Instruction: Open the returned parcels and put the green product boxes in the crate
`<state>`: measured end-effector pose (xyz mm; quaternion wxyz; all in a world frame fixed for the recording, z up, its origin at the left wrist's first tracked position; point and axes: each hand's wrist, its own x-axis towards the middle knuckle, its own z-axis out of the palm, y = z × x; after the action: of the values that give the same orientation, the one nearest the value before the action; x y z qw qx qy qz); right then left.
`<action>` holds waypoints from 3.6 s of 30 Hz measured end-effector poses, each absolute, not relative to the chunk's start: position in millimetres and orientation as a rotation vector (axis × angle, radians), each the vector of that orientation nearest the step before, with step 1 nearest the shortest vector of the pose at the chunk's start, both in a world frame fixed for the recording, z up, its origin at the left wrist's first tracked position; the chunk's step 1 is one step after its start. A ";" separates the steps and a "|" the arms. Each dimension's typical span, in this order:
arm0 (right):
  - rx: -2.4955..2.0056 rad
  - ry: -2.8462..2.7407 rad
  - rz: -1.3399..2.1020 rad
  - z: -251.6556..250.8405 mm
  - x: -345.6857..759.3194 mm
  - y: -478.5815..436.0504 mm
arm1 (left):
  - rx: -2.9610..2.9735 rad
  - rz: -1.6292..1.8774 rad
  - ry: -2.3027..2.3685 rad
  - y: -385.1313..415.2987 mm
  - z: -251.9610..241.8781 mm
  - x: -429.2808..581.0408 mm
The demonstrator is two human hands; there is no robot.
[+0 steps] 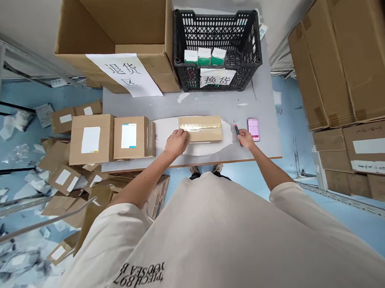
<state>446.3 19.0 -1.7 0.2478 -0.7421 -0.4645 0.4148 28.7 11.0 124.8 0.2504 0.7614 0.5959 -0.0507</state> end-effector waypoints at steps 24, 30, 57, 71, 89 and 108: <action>-1.643 -2.782 0.770 149.9 259.1 64.6 | 2.375 0.032 1.350 -6.8 109.3 3.4; -1.683 -2.870 0.747 163.9 243.3 63.6 | 2.375 0.024 1.327 -8.2 112.6 1.6; -1.682 -2.951 0.676 169.9 236.4 67.1 | 2.395 0.016 1.294 -3.1 105.8 -2.3; -1.772 -2.945 0.663 176.9 224.7 58.2 | 2.385 0.007 1.304 -0.6 108.7 -0.8; -1.788 -2.916 0.707 167.5 240.6 57.4 | 2.347 -0.077 1.406 -5.0 116.1 2.6; -1.999 -2.807 0.704 173.6 326.5 51.4 | 2.334 -0.108 1.522 0.2 109.9 9.6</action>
<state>326.5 51.4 173.6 -0.1868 -0.5584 -0.7840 0.1965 9.6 0.2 109.9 0.1755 0.8240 0.5373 -0.0382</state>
